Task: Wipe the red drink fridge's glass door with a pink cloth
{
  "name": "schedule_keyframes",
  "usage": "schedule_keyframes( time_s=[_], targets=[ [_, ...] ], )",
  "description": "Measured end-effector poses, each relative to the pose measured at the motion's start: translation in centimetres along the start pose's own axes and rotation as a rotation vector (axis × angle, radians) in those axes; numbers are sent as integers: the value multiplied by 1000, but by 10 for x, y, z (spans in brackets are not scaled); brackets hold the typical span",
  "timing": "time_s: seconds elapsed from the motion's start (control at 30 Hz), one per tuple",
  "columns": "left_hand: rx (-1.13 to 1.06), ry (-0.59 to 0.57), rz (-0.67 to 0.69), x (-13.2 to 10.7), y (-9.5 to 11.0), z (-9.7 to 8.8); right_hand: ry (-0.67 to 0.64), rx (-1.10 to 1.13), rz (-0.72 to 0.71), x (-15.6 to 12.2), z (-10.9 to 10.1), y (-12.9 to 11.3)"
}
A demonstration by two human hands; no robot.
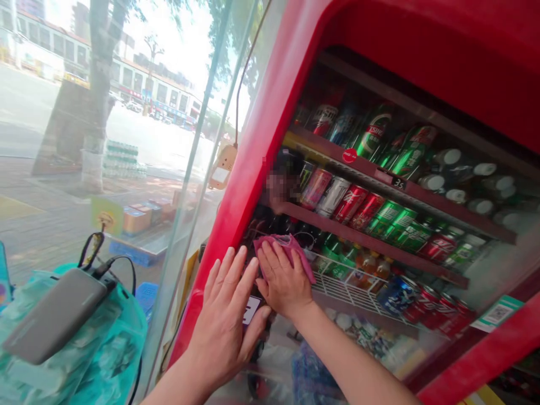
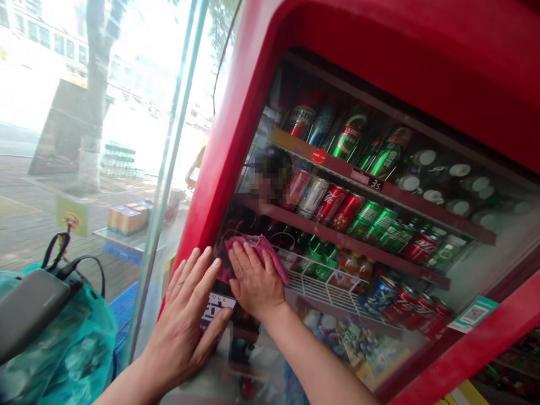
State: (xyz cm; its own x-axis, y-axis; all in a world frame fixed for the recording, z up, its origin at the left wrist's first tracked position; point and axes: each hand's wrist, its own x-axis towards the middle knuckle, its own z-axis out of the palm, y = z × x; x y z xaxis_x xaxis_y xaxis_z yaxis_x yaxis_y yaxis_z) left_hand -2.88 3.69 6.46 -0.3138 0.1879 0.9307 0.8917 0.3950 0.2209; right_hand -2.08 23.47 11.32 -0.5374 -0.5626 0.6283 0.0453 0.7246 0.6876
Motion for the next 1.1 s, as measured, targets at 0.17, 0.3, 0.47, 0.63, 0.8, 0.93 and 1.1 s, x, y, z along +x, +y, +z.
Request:
schedule_keyframes(
  time_s=[0.17, 0.3, 0.47, 0.63, 0.8, 0.93, 1.1],
  targets=[
    [-9, 7, 3, -2, -6, -9, -12, 6, -53, 15, -13, 24],
    [-35, 13, 21, -1, -6, -14, -11, -61, 64, 92, -45, 80],
    [-44, 16, 12, -2, -10, -15, 97, -119, 194, 186, -69, 132],
    [-54, 13, 22, -11, -17, -11, 192, -84, 261, 198, -51, 110],
    [-76, 0, -9, -26, -23, 1, 192, -83, 318, 169, -31, 67],
    [-87, -28, -39, -39, -26, 11, 219, -31, 353, 150, -20, 40],
    [-96, -58, -59, -48, -31, 17, 187, 0, 424, 131, -10, 13]
  ],
)
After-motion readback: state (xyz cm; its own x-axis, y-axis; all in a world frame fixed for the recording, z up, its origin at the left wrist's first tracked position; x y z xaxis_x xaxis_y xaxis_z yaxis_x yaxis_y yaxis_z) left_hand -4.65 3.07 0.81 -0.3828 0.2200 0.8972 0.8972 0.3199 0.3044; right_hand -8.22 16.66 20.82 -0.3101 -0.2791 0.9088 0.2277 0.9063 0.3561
